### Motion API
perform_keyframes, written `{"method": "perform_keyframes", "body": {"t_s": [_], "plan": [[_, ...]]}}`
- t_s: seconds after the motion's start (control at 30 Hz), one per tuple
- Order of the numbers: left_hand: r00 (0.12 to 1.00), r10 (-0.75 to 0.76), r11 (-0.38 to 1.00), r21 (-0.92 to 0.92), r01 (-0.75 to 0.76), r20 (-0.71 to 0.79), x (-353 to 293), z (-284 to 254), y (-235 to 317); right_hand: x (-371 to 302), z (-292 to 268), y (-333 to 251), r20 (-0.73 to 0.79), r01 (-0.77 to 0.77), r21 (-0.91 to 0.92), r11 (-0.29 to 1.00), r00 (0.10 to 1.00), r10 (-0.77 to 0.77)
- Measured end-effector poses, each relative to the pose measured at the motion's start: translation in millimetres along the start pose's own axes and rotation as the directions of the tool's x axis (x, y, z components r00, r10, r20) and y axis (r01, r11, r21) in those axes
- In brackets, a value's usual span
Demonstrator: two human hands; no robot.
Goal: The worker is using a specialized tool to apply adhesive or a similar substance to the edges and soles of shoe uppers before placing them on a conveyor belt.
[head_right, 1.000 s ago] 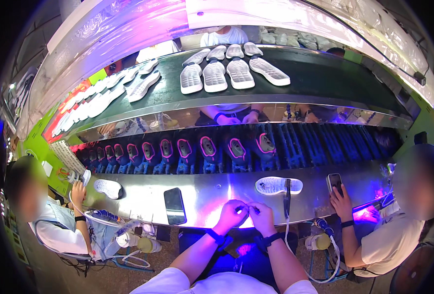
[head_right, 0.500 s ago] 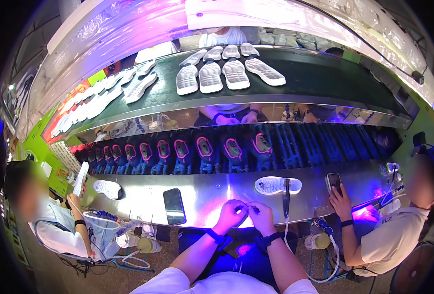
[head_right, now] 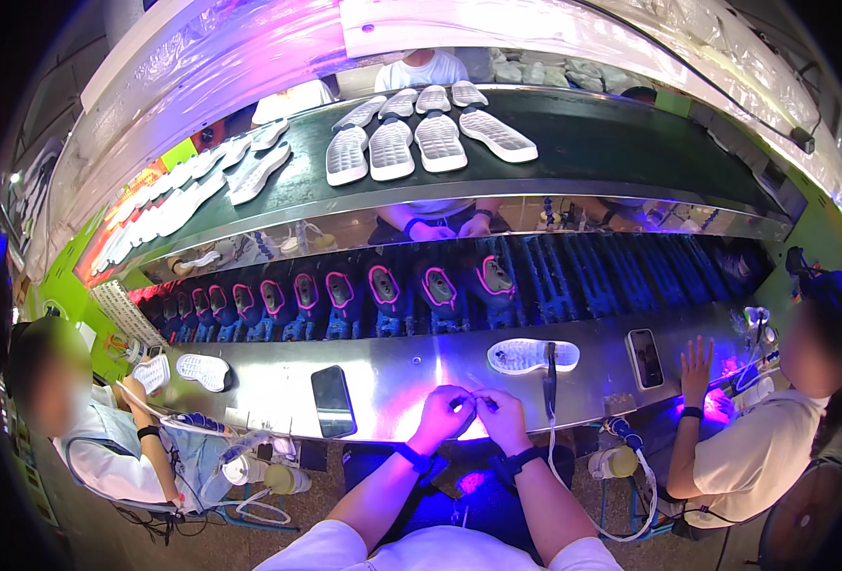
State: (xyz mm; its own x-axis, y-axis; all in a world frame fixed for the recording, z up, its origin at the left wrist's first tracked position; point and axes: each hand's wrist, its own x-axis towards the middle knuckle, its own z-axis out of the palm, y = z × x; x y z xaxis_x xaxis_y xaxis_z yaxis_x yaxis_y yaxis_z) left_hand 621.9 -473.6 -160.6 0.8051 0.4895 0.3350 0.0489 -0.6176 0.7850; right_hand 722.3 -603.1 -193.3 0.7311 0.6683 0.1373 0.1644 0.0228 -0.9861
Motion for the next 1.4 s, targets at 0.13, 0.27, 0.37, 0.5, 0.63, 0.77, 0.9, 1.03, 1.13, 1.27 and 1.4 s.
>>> {"method": "perform_keyframes", "body": {"t_s": [0.13,0.27,0.37,0.5,0.63,0.77,0.9,1.03,1.13,1.27,1.4], "plan": [[0.999,0.02,1.0,-0.001,-0.02,-0.028,-1,3,-1,-1,-2,-9,0.011,-0.038,0.012,0.999,0.999,0.038],[1.0,0.02,1.0,0.004,-0.02,-0.005,-1,5,-2,-2,-3,3,-0.001,-0.007,0.006,1.0,1.0,0.007],[1.0,0.015,1.0,-0.002,-0.015,-0.013,-1,9,-2,-2,-6,6,-0.009,0.003,0.003,1.0,1.0,-0.003],[1.0,0.018,1.0,0.003,-0.018,-0.021,1,14,-2,0,-10,9,0.005,0.005,0.014,1.0,1.0,-0.005],[1.0,0.025,1.0,0.003,-0.025,-0.014,2,16,0,0,-13,9,0.015,-0.006,0.032,0.999,1.0,0.005],[0.999,0.022,1.0,0.007,-0.021,-0.028,3,18,4,1,-16,10,0.006,0.016,0.033,0.999,1.0,-0.017],[0.999,-0.043,0.999,0.004,0.043,0.016,4,18,6,0,-17,8,-0.001,0.009,0.029,1.0,1.0,-0.009],[0.998,-0.056,0.998,0.011,0.056,-0.001,4,22,9,0,-22,1,0.001,0.0,0.014,1.0,1.0,0.0],[0.999,-0.047,0.999,0.011,0.047,0.014,4,24,13,-1,-25,3,-0.005,0.012,0.018,1.0,1.0,-0.012],[0.999,-0.049,0.999,0.022,0.049,-0.01,1,29,11,-4,-28,1,-0.009,0.017,0.034,0.999,1.0,-0.017],[1.0,-0.005,1.0,0.025,0.006,-0.027,1,33,13,-4,-32,3,-0.01,0.012,-0.008,1.0,1.0,-0.012]]}}
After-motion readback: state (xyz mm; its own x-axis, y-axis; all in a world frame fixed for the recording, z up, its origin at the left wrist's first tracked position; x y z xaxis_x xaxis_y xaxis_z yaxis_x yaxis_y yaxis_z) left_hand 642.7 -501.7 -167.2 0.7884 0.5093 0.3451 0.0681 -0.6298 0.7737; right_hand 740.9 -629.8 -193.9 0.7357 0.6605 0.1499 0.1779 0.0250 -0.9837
